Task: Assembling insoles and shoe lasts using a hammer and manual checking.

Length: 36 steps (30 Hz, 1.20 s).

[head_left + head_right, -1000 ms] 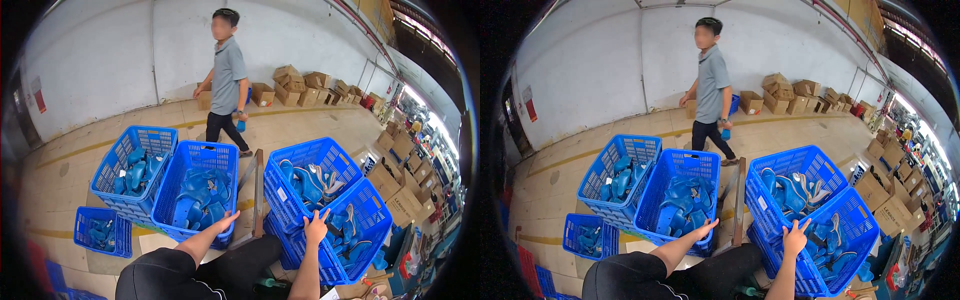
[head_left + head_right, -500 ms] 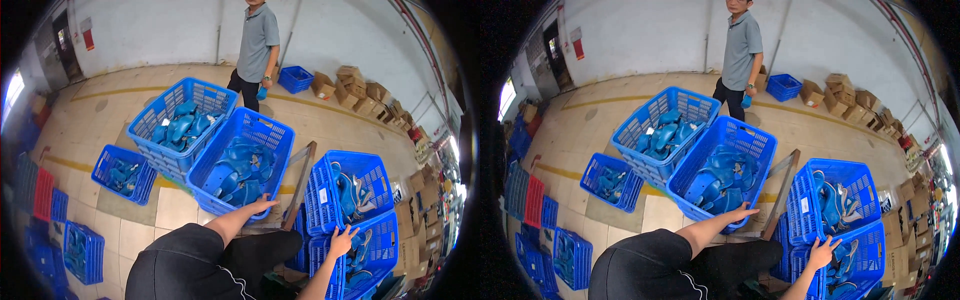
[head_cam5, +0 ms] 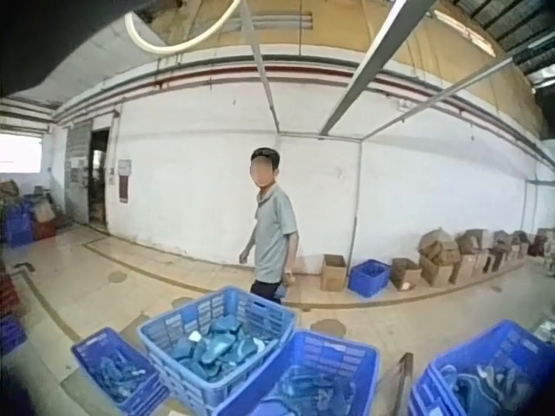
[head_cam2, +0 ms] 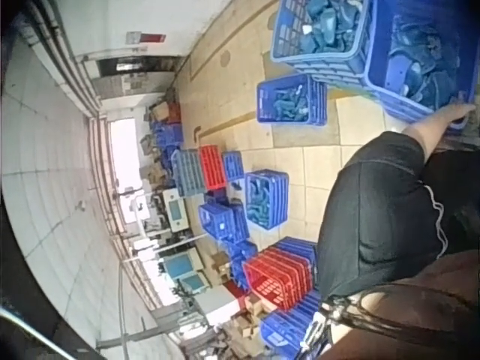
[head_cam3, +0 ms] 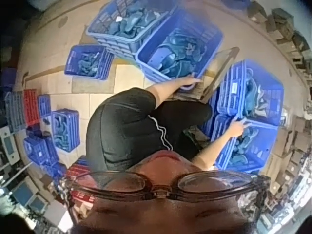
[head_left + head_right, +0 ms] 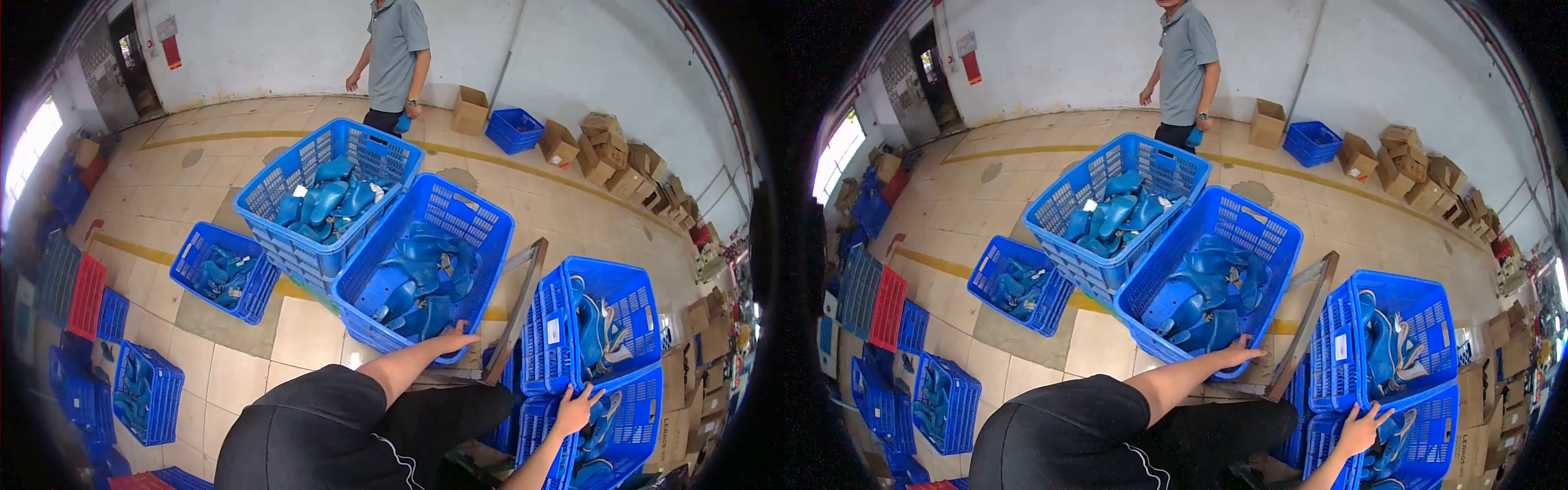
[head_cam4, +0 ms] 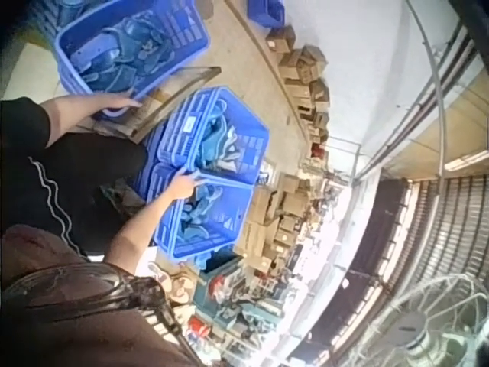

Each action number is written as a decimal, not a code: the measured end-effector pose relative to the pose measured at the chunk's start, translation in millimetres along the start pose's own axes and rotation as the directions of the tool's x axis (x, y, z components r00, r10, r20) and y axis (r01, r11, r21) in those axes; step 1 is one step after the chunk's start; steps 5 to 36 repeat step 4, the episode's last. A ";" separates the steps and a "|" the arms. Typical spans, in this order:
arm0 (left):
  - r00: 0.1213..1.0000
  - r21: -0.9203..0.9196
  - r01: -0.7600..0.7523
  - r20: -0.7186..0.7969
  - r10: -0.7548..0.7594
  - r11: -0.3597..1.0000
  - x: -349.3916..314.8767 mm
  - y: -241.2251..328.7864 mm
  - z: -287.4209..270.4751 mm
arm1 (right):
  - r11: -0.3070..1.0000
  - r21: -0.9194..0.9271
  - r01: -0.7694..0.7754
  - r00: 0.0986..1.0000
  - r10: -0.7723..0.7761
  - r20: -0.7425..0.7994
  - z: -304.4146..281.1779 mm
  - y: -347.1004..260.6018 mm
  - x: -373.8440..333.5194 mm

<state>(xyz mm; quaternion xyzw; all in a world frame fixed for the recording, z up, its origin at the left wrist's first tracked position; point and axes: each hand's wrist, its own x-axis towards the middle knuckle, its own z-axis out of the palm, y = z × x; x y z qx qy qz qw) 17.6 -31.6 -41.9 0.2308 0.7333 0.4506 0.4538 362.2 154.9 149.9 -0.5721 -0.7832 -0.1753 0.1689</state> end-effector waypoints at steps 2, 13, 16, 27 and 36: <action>1.000 0.017 -0.010 0.017 0.010 1.000 -3.5 3.8 -0.4 | 1.000 0.027 -0.002 1.000 0.002 -0.015 2.6 2.6 -0.8; 0.999 0.043 0.019 0.038 -0.021 0.999 -5.4 4.0 -4.5 | 0.997 0.035 -0.070 0.990 0.065 0.128 -0.4 -0.8 3.0; 0.999 0.043 0.019 0.038 -0.021 0.999 -5.4 4.0 -4.5 | 0.997 0.035 -0.070 0.990 0.065 0.128 -0.4 -0.8 3.0; 0.999 0.043 0.019 0.038 -0.021 0.999 -5.4 4.0 -4.5 | 0.997 0.035 -0.070 0.990 0.065 0.128 -0.4 -0.8 3.0; 0.999 0.043 0.019 0.038 -0.021 0.999 -5.4 4.0 -4.5 | 0.997 0.035 -0.070 0.990 0.065 0.128 -0.4 -0.8 3.0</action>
